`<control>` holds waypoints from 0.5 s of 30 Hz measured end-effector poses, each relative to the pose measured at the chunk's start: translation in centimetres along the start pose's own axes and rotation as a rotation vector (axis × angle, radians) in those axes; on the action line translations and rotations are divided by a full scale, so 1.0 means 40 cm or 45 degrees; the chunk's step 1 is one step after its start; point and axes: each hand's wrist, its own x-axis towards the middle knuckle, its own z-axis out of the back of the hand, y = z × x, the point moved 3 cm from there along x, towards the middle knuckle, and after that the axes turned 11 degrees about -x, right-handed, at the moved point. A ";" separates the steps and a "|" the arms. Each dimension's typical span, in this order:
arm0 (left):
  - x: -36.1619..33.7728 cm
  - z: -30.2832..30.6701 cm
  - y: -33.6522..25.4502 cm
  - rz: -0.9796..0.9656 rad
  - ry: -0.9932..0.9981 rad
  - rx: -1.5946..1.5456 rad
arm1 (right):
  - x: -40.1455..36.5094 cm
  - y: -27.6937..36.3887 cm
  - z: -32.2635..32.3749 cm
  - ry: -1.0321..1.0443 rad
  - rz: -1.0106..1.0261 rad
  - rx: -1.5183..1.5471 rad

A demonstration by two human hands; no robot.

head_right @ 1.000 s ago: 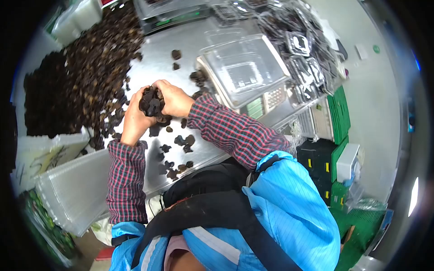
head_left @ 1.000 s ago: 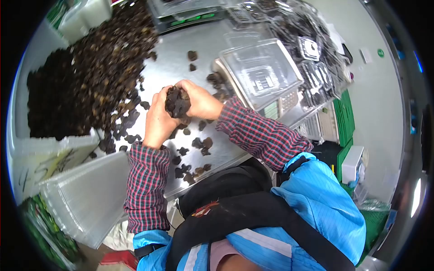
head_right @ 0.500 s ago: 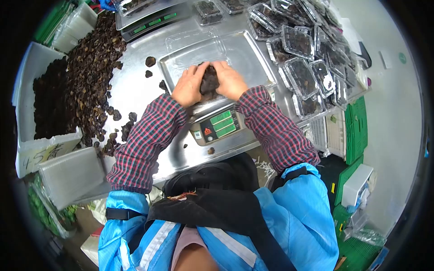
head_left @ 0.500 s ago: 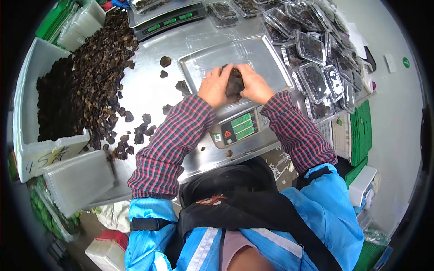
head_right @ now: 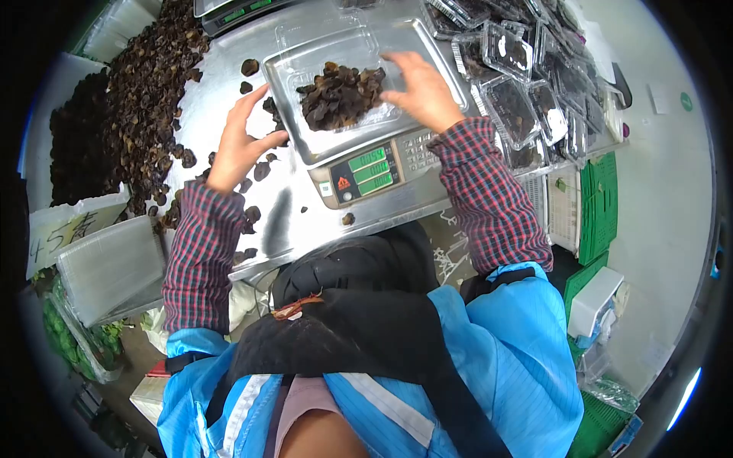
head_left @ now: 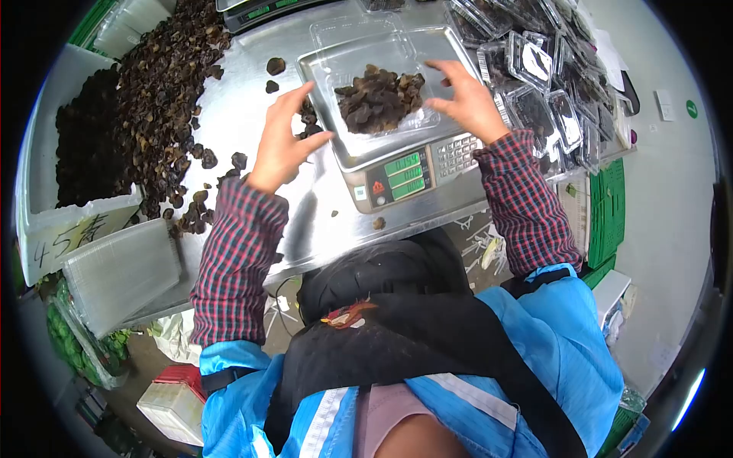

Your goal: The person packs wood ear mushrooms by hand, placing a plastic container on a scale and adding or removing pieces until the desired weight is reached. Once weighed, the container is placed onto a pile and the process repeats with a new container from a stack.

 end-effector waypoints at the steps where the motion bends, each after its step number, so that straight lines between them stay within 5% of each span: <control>1: -0.045 0.035 0.032 0.034 -0.038 -0.018 | -0.014 0.000 0.012 -0.025 -0.047 0.059; 5: -0.267 0.161 0.163 0.670 -0.214 -0.421 | -0.051 0.017 0.026 -0.121 -0.087 0.261; 15: -0.572 0.261 0.275 0.870 -0.322 -0.353 | -0.013 0.188 0.060 -0.357 -0.005 0.498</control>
